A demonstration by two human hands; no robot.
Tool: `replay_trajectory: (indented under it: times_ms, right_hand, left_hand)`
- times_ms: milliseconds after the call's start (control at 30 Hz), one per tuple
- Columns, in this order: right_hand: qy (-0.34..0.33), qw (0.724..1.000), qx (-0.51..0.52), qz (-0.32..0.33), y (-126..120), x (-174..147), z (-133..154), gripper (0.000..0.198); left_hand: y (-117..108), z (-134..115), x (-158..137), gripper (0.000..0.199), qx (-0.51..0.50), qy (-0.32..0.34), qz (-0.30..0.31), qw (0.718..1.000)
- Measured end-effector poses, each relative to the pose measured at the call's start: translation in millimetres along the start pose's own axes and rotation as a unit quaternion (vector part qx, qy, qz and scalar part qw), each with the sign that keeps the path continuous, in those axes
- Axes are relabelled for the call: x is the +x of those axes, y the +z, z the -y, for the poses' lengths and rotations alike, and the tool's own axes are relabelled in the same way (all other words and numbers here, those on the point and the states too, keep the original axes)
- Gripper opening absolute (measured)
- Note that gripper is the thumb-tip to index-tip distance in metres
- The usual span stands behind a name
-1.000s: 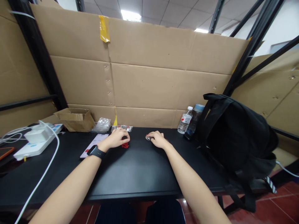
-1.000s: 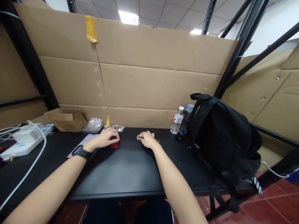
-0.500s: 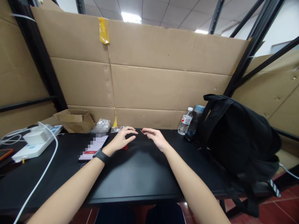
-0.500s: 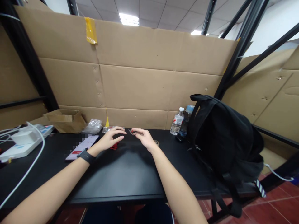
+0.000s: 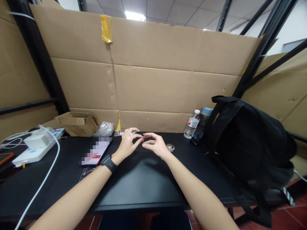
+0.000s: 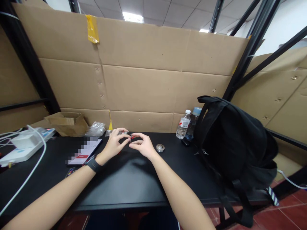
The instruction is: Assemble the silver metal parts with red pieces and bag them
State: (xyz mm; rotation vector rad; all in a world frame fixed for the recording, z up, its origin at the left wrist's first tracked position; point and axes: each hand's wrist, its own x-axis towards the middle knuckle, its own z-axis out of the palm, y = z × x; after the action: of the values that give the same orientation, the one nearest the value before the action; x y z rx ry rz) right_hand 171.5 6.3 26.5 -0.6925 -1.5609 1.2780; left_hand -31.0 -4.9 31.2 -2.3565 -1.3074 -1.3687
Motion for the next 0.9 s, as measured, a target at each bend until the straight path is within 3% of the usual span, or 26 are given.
replay_trajectory:
  times_ms: [133, 467, 900]
  right_hand:
    - [-0.018, 0.999, -0.035, -0.026, 2.5, 1.6, -1.8, 0.061]
    - [-0.074, 0.990, -0.117, -0.003, 5.3, 0.0, -7.4, 0.053]
    - [-0.082, 0.976, -0.198, 0.030, -2.7, -0.6, -0.5, 0.052]
  left_hand:
    - [2.9, -1.5, -1.5, 0.018, 0.002, 0.006, 0.008, 1.000]
    - [3.9, 1.0, -2.0, 0.015, 0.007, 0.019, 0.002, 1.000]
    - [-0.5, 3.2, 0.1, 0.020, 0.035, -0.005, 0.005, 0.999]
